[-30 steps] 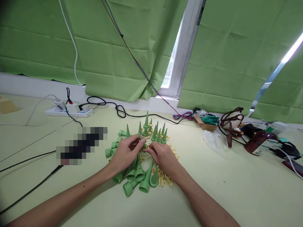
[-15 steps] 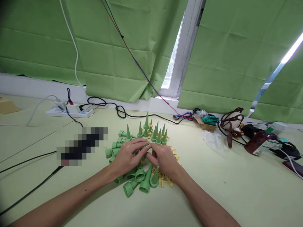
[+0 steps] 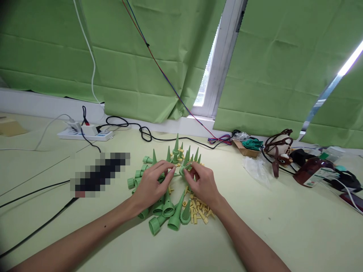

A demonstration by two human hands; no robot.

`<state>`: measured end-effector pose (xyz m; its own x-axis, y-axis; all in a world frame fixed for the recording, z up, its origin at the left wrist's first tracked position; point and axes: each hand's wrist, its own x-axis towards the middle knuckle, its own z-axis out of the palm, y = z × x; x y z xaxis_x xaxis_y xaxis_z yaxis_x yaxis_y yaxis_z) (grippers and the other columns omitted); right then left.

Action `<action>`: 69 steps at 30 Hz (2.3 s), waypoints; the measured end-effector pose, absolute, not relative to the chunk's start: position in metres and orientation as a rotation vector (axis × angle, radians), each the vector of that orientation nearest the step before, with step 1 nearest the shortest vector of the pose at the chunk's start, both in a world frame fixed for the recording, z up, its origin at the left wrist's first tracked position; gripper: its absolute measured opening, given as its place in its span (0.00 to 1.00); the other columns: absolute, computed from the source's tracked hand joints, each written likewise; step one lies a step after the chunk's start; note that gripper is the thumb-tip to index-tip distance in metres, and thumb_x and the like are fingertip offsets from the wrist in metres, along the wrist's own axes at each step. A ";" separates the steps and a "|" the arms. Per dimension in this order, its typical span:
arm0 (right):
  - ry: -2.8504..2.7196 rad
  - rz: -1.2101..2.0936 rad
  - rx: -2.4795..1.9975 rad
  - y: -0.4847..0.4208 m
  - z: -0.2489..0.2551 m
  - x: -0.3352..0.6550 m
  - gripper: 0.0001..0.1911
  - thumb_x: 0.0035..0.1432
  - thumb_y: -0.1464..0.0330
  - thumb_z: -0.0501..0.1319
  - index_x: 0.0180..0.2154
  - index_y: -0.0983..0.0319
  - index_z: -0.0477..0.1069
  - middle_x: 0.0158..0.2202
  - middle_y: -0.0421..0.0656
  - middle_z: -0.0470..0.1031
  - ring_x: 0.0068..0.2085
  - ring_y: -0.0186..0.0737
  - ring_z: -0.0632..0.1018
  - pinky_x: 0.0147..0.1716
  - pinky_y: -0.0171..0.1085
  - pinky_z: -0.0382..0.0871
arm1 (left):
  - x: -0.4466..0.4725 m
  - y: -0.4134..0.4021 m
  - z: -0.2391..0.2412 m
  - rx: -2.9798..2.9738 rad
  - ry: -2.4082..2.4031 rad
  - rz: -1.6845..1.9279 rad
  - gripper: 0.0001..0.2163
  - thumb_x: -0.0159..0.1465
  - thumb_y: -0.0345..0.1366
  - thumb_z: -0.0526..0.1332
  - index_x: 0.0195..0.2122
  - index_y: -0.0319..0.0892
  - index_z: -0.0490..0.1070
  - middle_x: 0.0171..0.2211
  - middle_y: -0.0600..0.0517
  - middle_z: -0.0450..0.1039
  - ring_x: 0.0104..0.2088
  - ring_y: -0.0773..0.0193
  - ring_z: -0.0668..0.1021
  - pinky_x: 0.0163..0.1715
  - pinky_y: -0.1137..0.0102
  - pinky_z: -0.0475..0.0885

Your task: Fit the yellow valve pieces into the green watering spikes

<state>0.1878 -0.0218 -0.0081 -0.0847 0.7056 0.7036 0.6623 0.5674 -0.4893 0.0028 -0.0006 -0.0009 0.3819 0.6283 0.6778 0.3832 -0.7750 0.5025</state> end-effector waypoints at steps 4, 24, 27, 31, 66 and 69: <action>-1.770 0.039 -1.130 -0.021 -0.010 0.188 0.05 0.63 0.67 0.58 0.37 0.62 0.70 0.21 0.36 0.66 0.22 0.32 0.65 0.24 0.32 0.62 | 0.002 0.001 -0.003 2.415 0.931 1.337 0.07 0.69 0.31 0.53 0.41 0.41 0.71 0.38 0.48 0.73 0.35 0.62 0.75 0.35 0.68 0.71; -1.860 0.022 -1.211 -0.019 -0.003 0.181 0.04 0.63 0.71 0.57 0.39 0.61 0.69 0.28 0.40 0.74 0.25 0.35 0.70 0.26 0.33 0.63 | -0.003 0.004 -0.001 2.607 1.316 1.155 0.07 0.67 0.31 0.55 0.40 0.40 0.72 0.38 0.46 0.75 0.41 0.52 0.70 0.43 0.56 0.63; -1.909 0.049 -1.243 -0.021 0.005 0.177 0.03 0.62 0.72 0.57 0.38 0.61 0.68 0.27 0.39 0.72 0.25 0.35 0.70 0.27 0.33 0.62 | -0.006 0.006 0.000 2.594 1.348 1.074 0.08 0.67 0.31 0.54 0.40 0.39 0.73 0.39 0.46 0.76 0.42 0.52 0.70 0.43 0.56 0.64; -1.978 0.037 -1.288 -0.019 0.014 0.176 0.04 0.63 0.71 0.56 0.34 0.61 0.68 0.26 0.39 0.70 0.25 0.35 0.68 0.26 0.33 0.60 | -0.013 0.010 0.005 2.588 1.393 0.930 0.09 0.66 0.31 0.54 0.41 0.39 0.74 0.39 0.46 0.76 0.42 0.51 0.71 0.45 0.55 0.64; -2.034 0.066 -1.547 0.046 0.008 0.157 0.12 0.60 0.72 0.56 0.24 0.61 0.65 0.23 0.42 0.72 0.27 0.39 0.72 0.26 0.34 0.56 | -0.001 0.048 0.012 2.969 1.303 0.103 0.01 0.58 0.29 0.61 0.31 0.40 0.70 0.31 0.44 0.72 0.37 0.50 0.77 0.28 0.66 0.68; -2.019 0.069 -1.556 0.044 0.005 0.157 0.11 0.60 0.72 0.56 0.25 0.61 0.67 0.21 0.42 0.71 0.26 0.39 0.71 0.24 0.34 0.55 | -0.002 0.051 0.009 2.999 1.258 0.086 0.01 0.58 0.28 0.61 0.30 0.39 0.71 0.31 0.43 0.73 0.39 0.50 0.76 0.29 0.66 0.69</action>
